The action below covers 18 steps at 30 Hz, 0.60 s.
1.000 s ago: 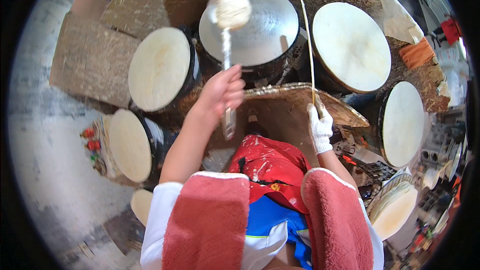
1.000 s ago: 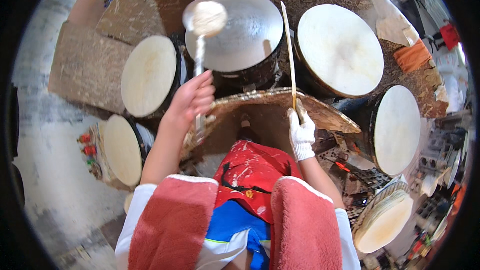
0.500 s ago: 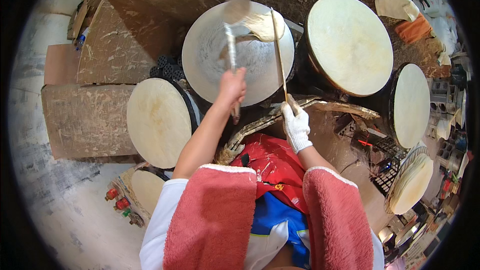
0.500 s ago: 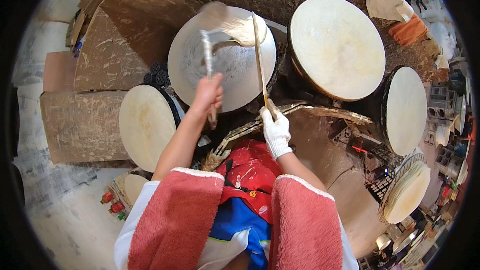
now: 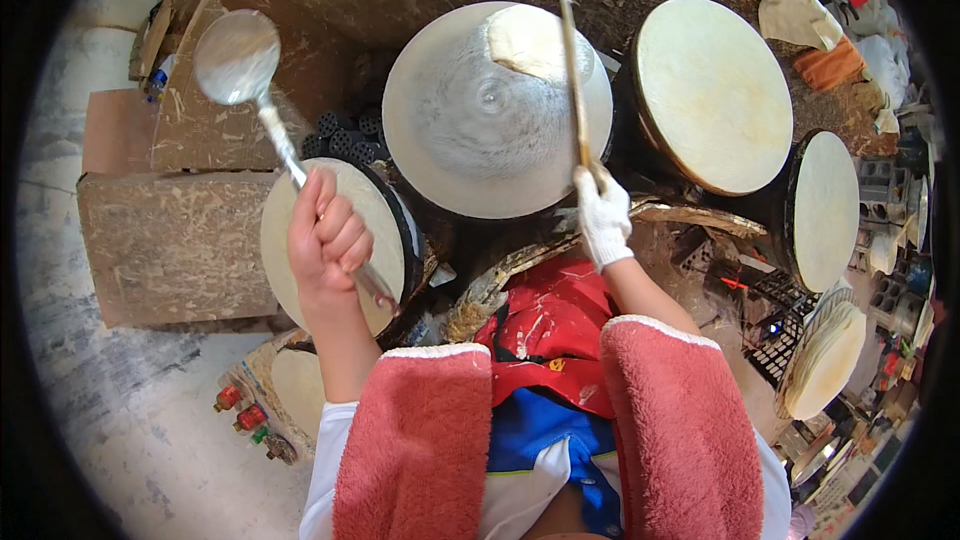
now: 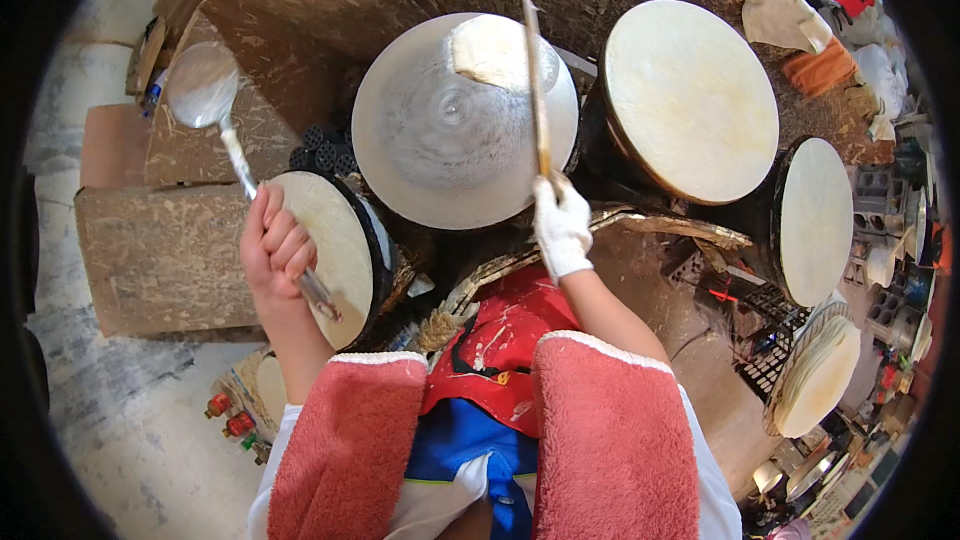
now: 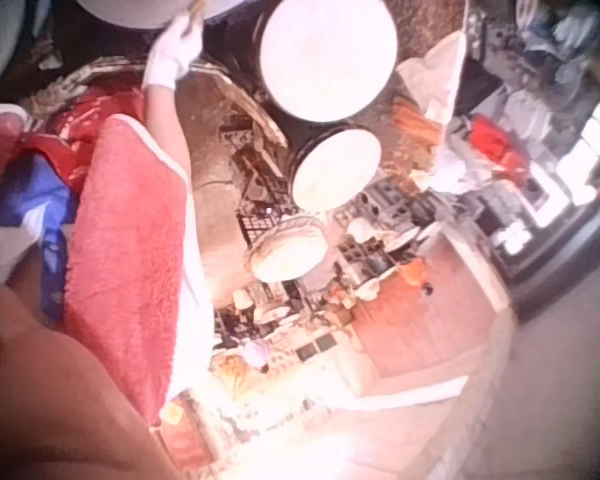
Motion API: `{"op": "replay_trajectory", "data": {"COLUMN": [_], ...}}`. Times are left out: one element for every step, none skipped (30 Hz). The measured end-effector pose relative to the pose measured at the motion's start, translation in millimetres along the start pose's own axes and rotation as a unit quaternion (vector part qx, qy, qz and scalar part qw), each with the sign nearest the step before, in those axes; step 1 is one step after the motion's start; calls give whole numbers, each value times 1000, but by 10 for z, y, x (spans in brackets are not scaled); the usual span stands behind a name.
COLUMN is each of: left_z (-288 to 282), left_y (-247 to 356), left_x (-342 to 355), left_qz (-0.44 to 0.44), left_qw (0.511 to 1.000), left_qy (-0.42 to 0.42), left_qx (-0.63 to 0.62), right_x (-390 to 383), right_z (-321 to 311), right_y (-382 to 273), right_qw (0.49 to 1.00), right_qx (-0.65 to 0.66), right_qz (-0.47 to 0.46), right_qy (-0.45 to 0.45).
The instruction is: The person ladles batter onto multiple hot griddles, spreads it into thin circles, flips the crepes, and stacks them on a nearby tray. The process is repeated continuously across several griddles.
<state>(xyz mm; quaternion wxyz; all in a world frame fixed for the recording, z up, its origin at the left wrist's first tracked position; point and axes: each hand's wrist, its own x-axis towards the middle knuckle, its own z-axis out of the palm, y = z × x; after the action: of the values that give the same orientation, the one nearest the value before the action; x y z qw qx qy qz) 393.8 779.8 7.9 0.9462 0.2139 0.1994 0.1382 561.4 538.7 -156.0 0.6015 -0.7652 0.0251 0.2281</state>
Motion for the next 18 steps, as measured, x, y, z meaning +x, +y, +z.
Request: {"op": "replay_trajectory", "data": {"left_z": [-78,-132,-178,-218,-240,-269,-271,-290,-293,-306,-313,-322,-346,-369,-406,-431,-463,-468], "left_y": [14,15,-5,-43,-72,-89,-83,-73,-51,-19,22,49,45,23,-22,-82,-142,-208], "left_x": [-114,-193,-246,-296,-330,-364,-382,-425,-458,-518,-596,-694,-785,-857,-927,-955,-1014,-1032], "left_qz": [10,18,14,7,-5,-14,-3,2,9,26,46,66,88,102,97,94,90,87], "left_qw": [1000,1000,999,998,998,997,995,994,990,994,996,996,996,991,990,989,990,986], "left_qy": [15,12,42,55,48,53,84,93,104,85,71,59,32,72,93,108,104,137], "left_qx": [3,-18,-3,-13,-35,-48,-48,-62,-93,-56,-37,-18,-8,39,43,40,37,25], "right_x": [-37,-39,-42,-36,-7,8,55,83,148,188,246,316,384,435,462,494,489,487], "right_z": [-3,22,81,198,356,449,491,480,458,340,191,75,-9,-54,-58,-23,59,126], "right_y": [57,74,80,66,26,-13,-76,-118,-179,-211,-242,-263,-270,-268,-249,-242,-215,-212], "right_qw": [998,999,997,996,992,992,990,987,984,978,970,978,983,991,986,974,960,957], "right_qx": [1,-27,-64,-54,-105,-98,-78,-78,-110,-168,-211,-190,-173,-126,-152,-191,-235,-221], "right_qz": [-20,-30,12,18,-14,-15,-33,-48,-55,-41,-51,-27,12,-25,-52,-84,-77,-74], "right_qy": [60,-2,-29,-73,-64,-81,-117,-133,-130,-113,-108,-83,-65,-34,-37,-90,-132,-174]}}
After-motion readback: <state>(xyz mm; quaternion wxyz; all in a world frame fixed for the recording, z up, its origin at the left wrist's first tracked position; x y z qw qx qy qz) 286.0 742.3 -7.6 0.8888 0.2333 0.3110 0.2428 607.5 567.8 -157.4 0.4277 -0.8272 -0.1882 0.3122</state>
